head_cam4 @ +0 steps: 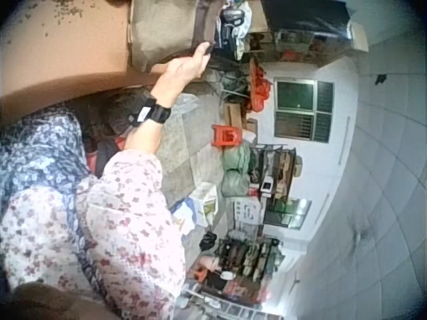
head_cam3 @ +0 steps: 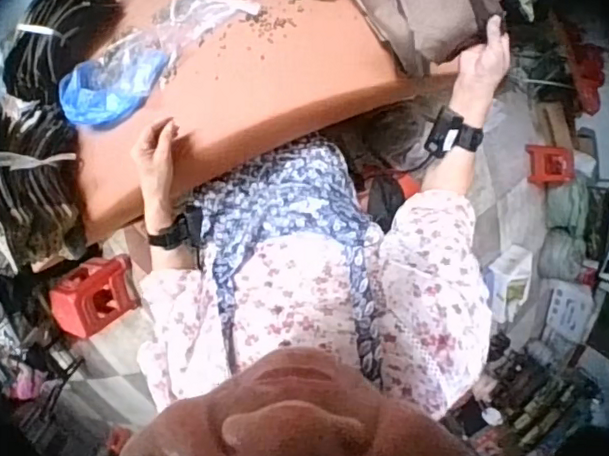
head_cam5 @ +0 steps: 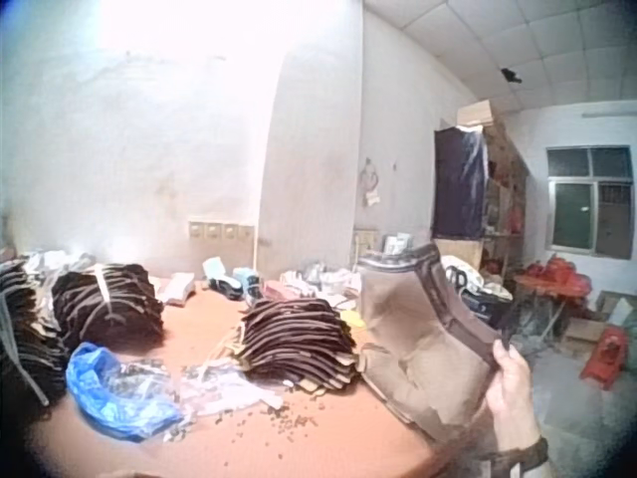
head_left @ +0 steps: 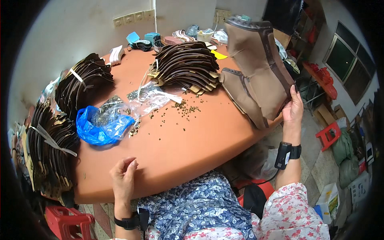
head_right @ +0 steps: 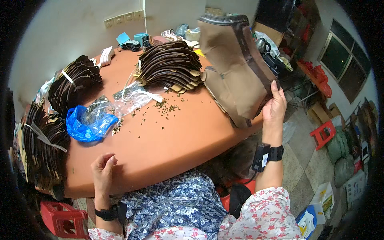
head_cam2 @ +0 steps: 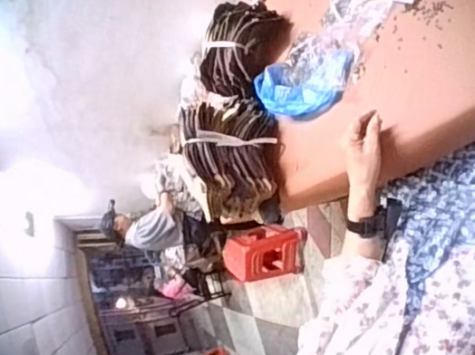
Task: Manual assembly and inspection of leather shoe upper components at a workstation.
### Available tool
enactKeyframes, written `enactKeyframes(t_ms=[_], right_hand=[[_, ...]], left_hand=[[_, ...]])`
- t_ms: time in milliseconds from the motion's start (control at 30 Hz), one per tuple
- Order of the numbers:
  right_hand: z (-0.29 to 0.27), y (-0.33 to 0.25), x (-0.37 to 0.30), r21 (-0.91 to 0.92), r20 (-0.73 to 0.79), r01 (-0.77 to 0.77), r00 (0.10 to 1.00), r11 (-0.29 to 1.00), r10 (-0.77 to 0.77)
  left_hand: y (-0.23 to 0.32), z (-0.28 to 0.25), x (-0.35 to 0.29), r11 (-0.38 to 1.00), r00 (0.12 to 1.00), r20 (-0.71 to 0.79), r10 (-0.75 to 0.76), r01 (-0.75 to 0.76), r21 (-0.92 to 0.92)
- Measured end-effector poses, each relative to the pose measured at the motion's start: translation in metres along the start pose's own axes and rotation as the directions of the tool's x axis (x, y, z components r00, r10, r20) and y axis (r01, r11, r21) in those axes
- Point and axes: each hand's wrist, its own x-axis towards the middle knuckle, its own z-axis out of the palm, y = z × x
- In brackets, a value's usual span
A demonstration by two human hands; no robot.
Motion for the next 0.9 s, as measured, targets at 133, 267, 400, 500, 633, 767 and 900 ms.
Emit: enactKeyframes(t_ms=[133, 267, 400, 500, 633, 767, 900], right_hand=[[-0.032, 0.034, 0.017, -0.099, -0.225, 0.007, 0.974, 0.995, -0.029], [-0.049, 0.082, 0.007, -0.253, -0.260, -0.148, 0.962, 0.956, 0.080], [-0.077, 0.100, 0.003, -0.322, -0.317, -0.317, 0.924, 0.892, 0.214], [-0.081, 0.102, 0.001, -0.377, -0.262, -0.326, 0.935, 0.867, 0.238], [-0.071, 0.091, -0.002, -0.608, -0.285, -0.291, 0.948, 0.738, 0.139], [-0.052, 0.084, -0.005, -0.977, 0.047, 0.113, 0.943, 0.182, -0.331], [0.040, 0.047, -0.032, -0.849, 0.485, 0.526, 0.814, 0.052, -0.320]], left_hand=[[-0.014, 0.020, 0.007, 0.973, 0.995, -0.011, 0.099, -0.095, 0.210], [-0.015, 0.030, 0.011, 0.907, 0.968, 0.001, 0.250, -0.235, 0.349], [-0.012, 0.031, 0.011, 0.873, 0.953, 0.021, 0.303, -0.286, 0.395], [-0.013, 0.031, 0.010, 0.844, 0.938, 0.011, 0.347, -0.317, 0.433], [-0.009, 0.034, 0.009, 0.814, 0.938, 0.031, 0.346, -0.316, 0.487], [-0.011, 0.035, 0.011, 0.810, 0.931, 0.031, 0.364, -0.333, 0.483], [-0.011, 0.036, 0.010, 0.785, 0.922, 0.032, 0.385, -0.345, 0.515]])
